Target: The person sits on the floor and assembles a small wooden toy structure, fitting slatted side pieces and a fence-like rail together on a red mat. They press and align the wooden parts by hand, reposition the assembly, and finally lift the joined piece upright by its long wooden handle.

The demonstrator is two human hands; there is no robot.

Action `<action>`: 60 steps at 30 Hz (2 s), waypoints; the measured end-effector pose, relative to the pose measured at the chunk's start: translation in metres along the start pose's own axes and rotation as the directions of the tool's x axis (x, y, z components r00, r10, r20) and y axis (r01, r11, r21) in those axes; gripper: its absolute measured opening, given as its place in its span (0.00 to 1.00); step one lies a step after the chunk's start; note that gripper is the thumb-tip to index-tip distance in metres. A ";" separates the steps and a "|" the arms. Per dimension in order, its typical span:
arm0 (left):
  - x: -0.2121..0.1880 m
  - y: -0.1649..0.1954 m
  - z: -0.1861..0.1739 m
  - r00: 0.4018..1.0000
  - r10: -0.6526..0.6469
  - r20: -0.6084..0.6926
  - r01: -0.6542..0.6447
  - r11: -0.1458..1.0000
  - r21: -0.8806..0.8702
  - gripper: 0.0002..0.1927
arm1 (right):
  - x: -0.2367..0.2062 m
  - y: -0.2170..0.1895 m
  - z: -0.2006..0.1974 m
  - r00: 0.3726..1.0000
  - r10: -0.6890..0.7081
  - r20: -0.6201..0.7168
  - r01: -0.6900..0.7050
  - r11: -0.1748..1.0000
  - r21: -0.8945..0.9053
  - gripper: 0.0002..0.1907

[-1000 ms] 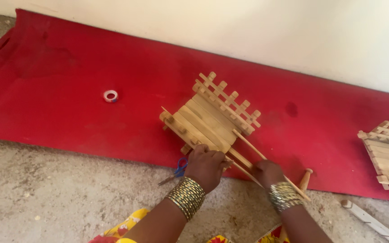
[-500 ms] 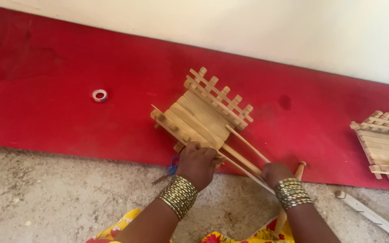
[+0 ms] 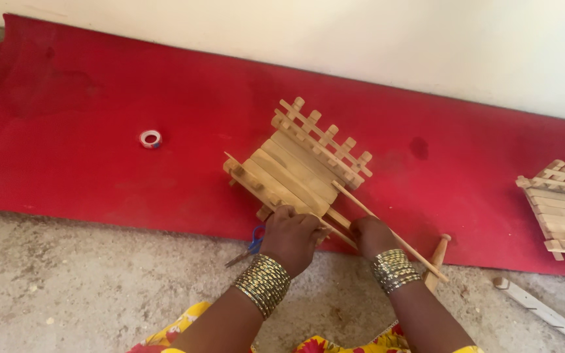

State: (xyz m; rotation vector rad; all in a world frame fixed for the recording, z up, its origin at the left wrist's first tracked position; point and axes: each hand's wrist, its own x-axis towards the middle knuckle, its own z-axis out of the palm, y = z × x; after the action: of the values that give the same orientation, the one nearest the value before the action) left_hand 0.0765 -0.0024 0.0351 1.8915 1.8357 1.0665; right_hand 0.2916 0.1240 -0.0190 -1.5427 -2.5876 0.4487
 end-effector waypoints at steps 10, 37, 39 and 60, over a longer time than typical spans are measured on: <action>0.004 0.000 -0.006 1.000 -0.004 0.015 0.004 1.000 0.012 0.08 | -0.020 0.054 -0.007 0.986 0.121 0.115 -0.105 0.985 -0.136 0.07; -0.001 0.018 -0.005 0.968 -0.226 0.112 0.239 0.964 -0.113 0.07 | 0.061 -0.061 0.017 0.924 -0.382 0.004 0.382 0.922 -0.071 0.03; -0.004 0.024 -0.006 0.950 -0.254 0.181 0.273 0.958 -0.091 0.09 | 0.062 -0.062 0.015 0.879 -0.473 0.069 0.474 0.880 -0.008 0.03; 0.007 0.043 0.000 0.921 -0.241 0.306 0.206 0.968 0.142 0.11 | 0.108 -0.084 -0.010 0.962 -0.267 0.052 0.272 0.940 -0.207 0.10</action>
State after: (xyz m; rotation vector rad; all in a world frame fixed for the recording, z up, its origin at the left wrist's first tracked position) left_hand 0.1076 -0.0022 0.0661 1.7343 1.8883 0.5559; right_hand 0.1708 0.1830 0.0080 -1.2076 -2.8876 0.1689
